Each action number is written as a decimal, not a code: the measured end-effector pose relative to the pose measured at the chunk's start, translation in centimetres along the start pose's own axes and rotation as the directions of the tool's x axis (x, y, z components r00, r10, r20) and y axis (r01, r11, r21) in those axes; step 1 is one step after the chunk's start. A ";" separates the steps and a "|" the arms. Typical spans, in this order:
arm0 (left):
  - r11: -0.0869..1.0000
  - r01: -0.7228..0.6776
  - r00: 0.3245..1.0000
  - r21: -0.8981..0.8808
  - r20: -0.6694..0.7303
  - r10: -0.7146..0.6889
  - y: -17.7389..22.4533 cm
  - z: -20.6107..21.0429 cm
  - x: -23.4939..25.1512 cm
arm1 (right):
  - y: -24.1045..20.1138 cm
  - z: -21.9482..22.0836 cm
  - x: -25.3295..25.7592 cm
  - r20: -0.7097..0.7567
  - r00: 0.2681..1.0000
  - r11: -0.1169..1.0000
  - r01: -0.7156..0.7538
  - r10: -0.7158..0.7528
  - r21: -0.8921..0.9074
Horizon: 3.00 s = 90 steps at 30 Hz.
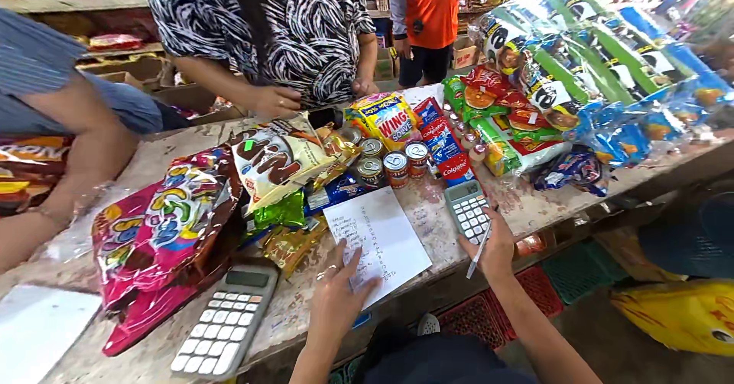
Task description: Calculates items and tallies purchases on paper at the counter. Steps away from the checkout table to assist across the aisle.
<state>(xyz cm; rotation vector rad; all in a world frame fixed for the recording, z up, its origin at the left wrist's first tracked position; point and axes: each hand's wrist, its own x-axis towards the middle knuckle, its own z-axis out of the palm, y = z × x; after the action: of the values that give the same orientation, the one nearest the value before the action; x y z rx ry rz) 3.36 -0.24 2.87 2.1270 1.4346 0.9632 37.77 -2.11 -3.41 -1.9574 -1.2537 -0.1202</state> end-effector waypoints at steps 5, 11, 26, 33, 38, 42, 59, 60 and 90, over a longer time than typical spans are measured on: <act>0.994 -0.110 0.974 0.000 0.200 0.108 -0.5 -0.5 -1.0 | -1.1 0.3 0.2 0.005 1.000 0.999 0.008 -0.007 -0.032; 0.989 -0.116 0.965 -0.093 0.224 0.134 -1.4 -2.1 -0.4 | -0.8 -0.1 -0.5 -0.040 0.999 0.999 0.001 -0.003 -0.049; 0.989 -0.072 0.918 -0.127 0.381 0.115 -0.9 -3.8 1.0 | -6.0 2.9 -6.3 0.284 0.890 0.829 0.163 -0.358 0.535; 0.994 -0.043 0.894 -0.099 0.440 0.083 0.1 -4.0 1.8 | -5.3 2.5 -4.7 0.339 0.872 0.805 0.099 -0.354 0.585; 0.990 -0.066 0.925 -0.125 0.365 0.108 0.1 -3.7 1.8 | -5.0 2.6 -4.2 0.356 0.861 0.784 0.078 -0.365 0.616; 0.991 -0.076 0.908 -0.110 0.403 0.114 0.4 -3.9 1.9 | -5.0 2.5 -4.4 0.367 0.863 0.783 0.051 -0.347 0.620; 0.987 -0.132 0.914 -0.093 0.373 0.158 0.3 -3.1 1.8 | -4.9 2.5 -4.7 0.369 0.857 0.785 0.066 -0.361 0.616; 0.986 -0.141 0.922 -0.094 0.350 0.165 0.2 -2.8 1.5 | -4.9 2.4 -4.6 0.371 0.854 0.771 0.056 -0.366 0.634; 0.919 -0.257 0.953 -0.299 0.081 0.293 -3.0 -1.1 -0.6 | -7.3 1.7 -2.8 0.251 0.902 0.668 0.052 -0.350 0.743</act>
<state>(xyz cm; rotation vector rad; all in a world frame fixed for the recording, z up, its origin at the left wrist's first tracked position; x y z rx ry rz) 0.51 0.33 1.45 2.1590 0.8885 1.0448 29.95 -1.63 -1.74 -1.1515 -1.4696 0.5988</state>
